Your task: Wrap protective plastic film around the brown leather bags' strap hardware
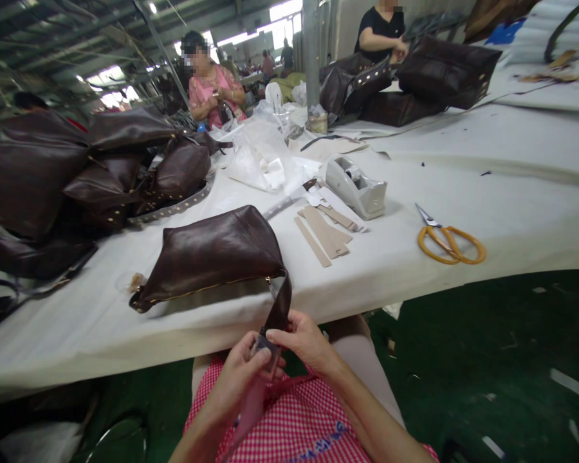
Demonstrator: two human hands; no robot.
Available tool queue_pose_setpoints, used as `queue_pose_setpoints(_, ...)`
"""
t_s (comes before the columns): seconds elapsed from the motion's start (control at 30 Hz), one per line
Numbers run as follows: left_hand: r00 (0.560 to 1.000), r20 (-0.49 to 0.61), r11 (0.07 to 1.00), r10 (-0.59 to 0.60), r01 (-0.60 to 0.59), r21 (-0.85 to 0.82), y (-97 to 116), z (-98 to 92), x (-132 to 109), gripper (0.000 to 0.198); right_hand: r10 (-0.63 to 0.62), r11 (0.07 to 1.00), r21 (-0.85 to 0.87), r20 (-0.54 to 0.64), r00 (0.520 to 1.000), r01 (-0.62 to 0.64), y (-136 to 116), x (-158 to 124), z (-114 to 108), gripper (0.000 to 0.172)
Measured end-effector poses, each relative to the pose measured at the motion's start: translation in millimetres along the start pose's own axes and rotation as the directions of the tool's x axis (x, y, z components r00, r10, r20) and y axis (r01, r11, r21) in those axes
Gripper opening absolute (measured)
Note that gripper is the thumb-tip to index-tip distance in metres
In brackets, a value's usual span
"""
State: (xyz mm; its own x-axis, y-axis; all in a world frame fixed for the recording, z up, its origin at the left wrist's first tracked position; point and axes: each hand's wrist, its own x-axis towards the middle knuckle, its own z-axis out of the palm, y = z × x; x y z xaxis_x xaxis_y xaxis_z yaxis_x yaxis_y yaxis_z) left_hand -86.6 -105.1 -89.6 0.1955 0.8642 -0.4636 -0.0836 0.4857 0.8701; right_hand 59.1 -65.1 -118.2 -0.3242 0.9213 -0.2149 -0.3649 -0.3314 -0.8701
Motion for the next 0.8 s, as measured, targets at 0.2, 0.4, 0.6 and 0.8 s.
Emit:
queue_pose_setpoints(0.2, 0.996, -0.09, 1.0, -0.011, 0.011, -0.002, -1.6, 6.0, 1.7, 0.04, 0.014, 1.0, 0.012, 0.0, 1.0, -0.014, 0.6, 0.1, 0.8, 0.023)
queue_pose_setpoints(0.4, 0.989, -0.148, 0.983, -0.003, 0.031, 0.182, 2.2, 6.3, 3.0, 0.042, 0.044, 0.999, 0.004, 0.023, 0.999, -0.044, -0.7, 1.0, -1.6, 0.022)
queue_pose_setpoints(0.6, 0.992, -0.121, 0.993, -0.022, 0.035, 0.109, 0.6, 3.2, 5.7, 0.039, 0.05, 0.999, 0.006, 0.04, 0.998, -0.05, 1.0, 2.6, -2.6, 0.02)
queue_pose_setpoints(0.8, 0.992, -0.007, 0.975, -0.122, 0.119, -0.188, 2.7, -0.4, -2.0, 0.034, 0.093, 0.993, 0.067, 0.058, 0.994, -0.096, -5.3, -1.7, -2.1, 0.023)
